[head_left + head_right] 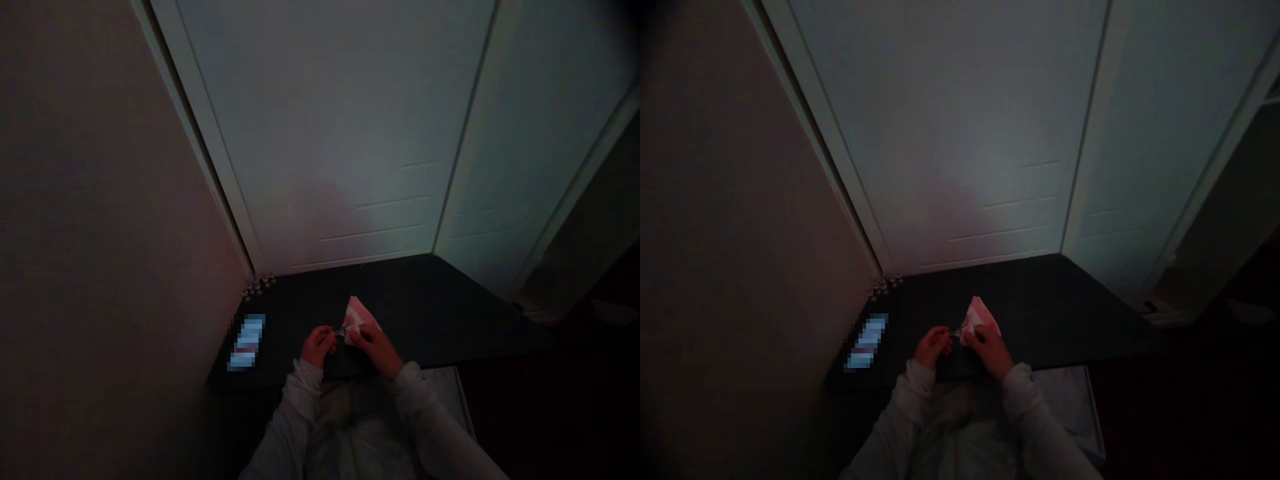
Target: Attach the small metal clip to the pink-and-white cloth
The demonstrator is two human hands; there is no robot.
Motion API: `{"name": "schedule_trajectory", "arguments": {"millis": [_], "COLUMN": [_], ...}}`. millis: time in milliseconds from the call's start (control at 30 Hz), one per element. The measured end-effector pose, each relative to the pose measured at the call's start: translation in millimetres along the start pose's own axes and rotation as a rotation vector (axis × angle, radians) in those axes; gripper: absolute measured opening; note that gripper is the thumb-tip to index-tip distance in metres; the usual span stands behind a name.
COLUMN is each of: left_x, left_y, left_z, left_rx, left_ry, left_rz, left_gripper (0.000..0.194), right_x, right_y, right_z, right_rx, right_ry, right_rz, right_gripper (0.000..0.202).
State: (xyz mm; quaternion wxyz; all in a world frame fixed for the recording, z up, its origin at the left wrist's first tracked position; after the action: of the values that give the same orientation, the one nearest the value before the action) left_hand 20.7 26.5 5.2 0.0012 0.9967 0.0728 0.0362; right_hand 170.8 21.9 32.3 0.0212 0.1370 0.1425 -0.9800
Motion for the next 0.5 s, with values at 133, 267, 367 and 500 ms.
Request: {"name": "schedule_trajectory", "arguments": {"millis": [133,267,367,500], "left_x": [-0.9,-1.4,-1.0,-0.1], "left_y": [-0.4,-1.7,-1.8,-1.2], "left_z": [-0.5,1.6,2.2,0.5], "left_rx": [0.012,0.008,-0.009,-0.019], "left_ry": [-0.009,-0.005,0.007,0.017], "left_rz": [0.003,-0.003,-0.010,-0.012], "left_gripper": [0.044,0.045,0.046,0.045], "right_x": [0.5,-0.8,-0.2,0.6], "right_y": [-0.4,-1.0,-1.1,-2.2], "right_z": [2.1,2.9,2.5,-1.2], "right_rx": [-0.021,-0.024,-0.031,-0.032], "right_ry": [-0.015,0.024,0.023,0.050], "right_rz": [0.011,-0.002,0.005,0.004], "right_gripper": [0.031,0.031,0.031,0.030]}}
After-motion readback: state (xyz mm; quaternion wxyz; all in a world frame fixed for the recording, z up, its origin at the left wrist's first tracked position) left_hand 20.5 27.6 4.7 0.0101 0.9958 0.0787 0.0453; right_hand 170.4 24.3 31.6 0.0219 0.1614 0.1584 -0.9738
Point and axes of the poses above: each hand's wrist, its own y-axis away from the middle knuckle, its own x-axis out of the palm, z = x × y, the point moved 6 cm from there along -y, towards the middle knuckle, and after that the axes turned 8 degrees about -z, right-handed, at the moved point
